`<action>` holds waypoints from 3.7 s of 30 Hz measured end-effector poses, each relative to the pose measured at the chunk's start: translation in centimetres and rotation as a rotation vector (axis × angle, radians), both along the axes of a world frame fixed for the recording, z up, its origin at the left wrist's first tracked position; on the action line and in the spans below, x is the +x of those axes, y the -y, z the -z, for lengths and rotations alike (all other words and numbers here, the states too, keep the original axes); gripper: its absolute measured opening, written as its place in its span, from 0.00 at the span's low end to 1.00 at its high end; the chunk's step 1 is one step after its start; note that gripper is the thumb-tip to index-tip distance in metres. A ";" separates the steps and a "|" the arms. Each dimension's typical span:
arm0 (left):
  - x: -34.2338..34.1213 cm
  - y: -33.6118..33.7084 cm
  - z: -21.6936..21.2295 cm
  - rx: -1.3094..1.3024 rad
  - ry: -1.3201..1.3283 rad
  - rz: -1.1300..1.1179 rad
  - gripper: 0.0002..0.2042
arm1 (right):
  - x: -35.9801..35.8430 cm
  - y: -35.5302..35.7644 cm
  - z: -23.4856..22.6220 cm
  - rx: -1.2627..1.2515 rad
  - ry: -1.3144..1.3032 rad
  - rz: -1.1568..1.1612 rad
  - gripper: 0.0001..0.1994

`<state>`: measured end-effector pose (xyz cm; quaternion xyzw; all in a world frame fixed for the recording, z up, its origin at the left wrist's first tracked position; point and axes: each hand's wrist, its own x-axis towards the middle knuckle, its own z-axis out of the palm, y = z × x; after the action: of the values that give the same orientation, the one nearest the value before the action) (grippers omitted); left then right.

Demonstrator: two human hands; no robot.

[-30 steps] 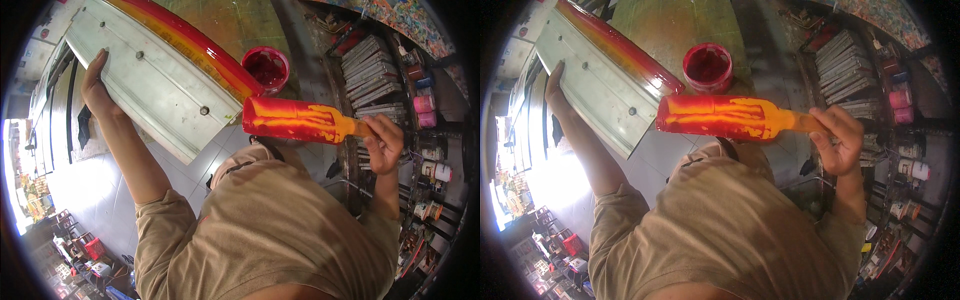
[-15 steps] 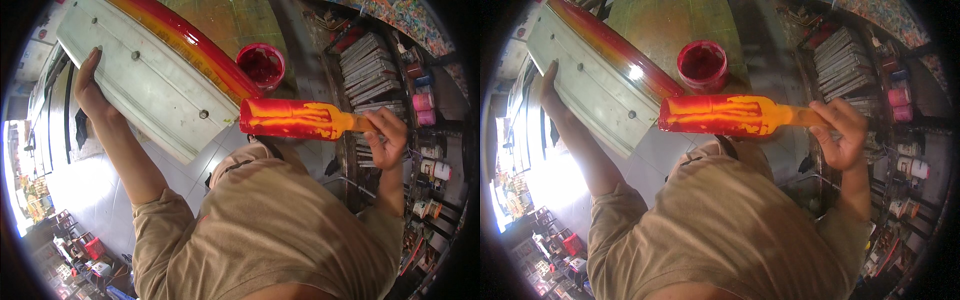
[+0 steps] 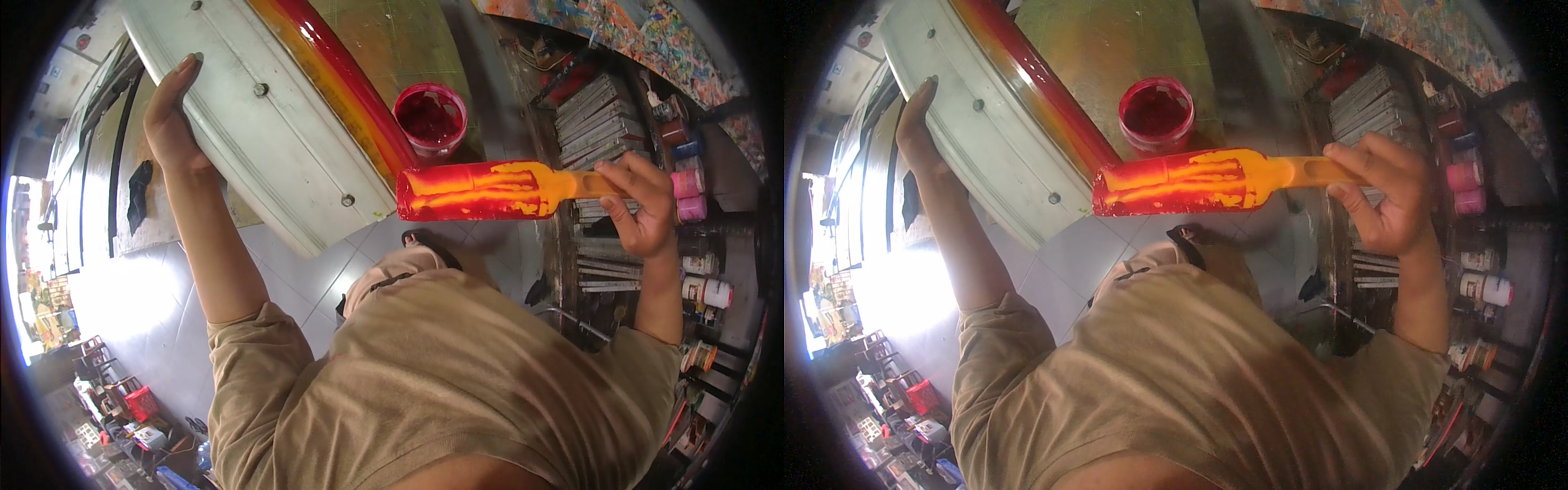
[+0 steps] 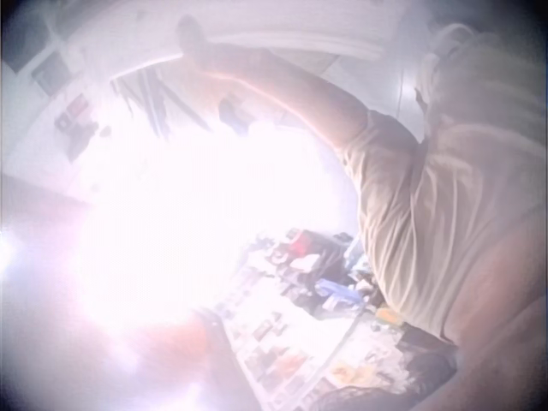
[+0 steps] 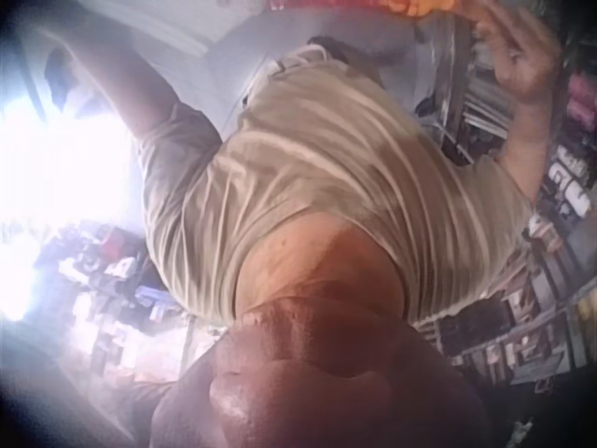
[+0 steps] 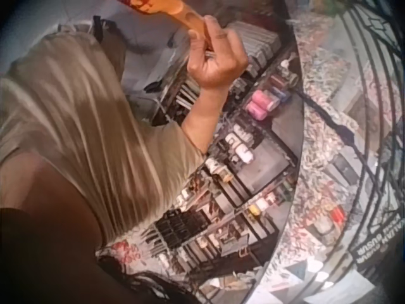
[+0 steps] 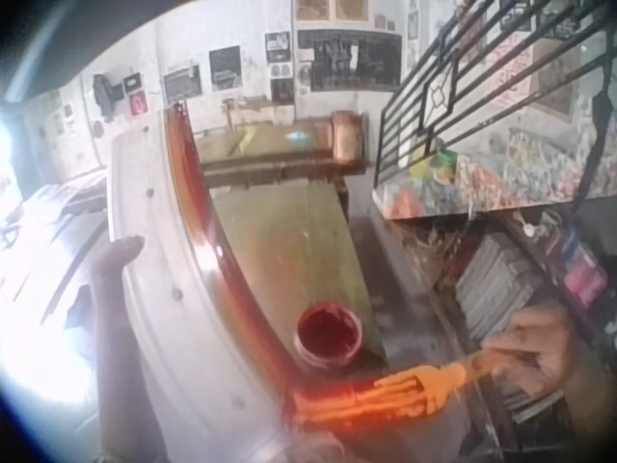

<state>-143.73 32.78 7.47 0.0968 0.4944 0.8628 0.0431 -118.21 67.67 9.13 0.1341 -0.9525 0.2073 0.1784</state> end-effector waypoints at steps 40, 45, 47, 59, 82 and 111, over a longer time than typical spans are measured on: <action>3.5 4.0 -2.3 -0.169 -0.211 0.159 0.25 | -5.7 2.8 -5.4 0.172 -0.327 -0.215 0.13; 3.5 4.3 -2.6 -0.157 -0.228 0.147 0.23 | -6.0 3.0 -6.2 0.192 -0.383 -0.182 0.13; 3.7 4.3 -2.7 -0.159 -0.240 0.150 0.23 | -6.1 3.1 -6.6 0.202 -0.392 -0.174 0.13; 3.8 3.8 -3.3 -0.162 -0.283 0.177 0.21 | -7.5 3.0 -8.8 0.246 -0.500 -0.146 0.14; 4.7 3.9 -3.3 -0.128 -0.354 0.131 0.16 | -9.5 2.0 -11.9 0.252 -0.634 -0.172 0.14; 5.2 4.2 -2.2 -0.195 -0.388 0.159 0.15 | -9.7 1.8 -15.7 0.244 -0.814 -0.047 0.13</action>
<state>-138.56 28.60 9.67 0.2948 0.5653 0.7700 0.0244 -127.94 65.85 24.80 0.2468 -0.8186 0.0275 0.5179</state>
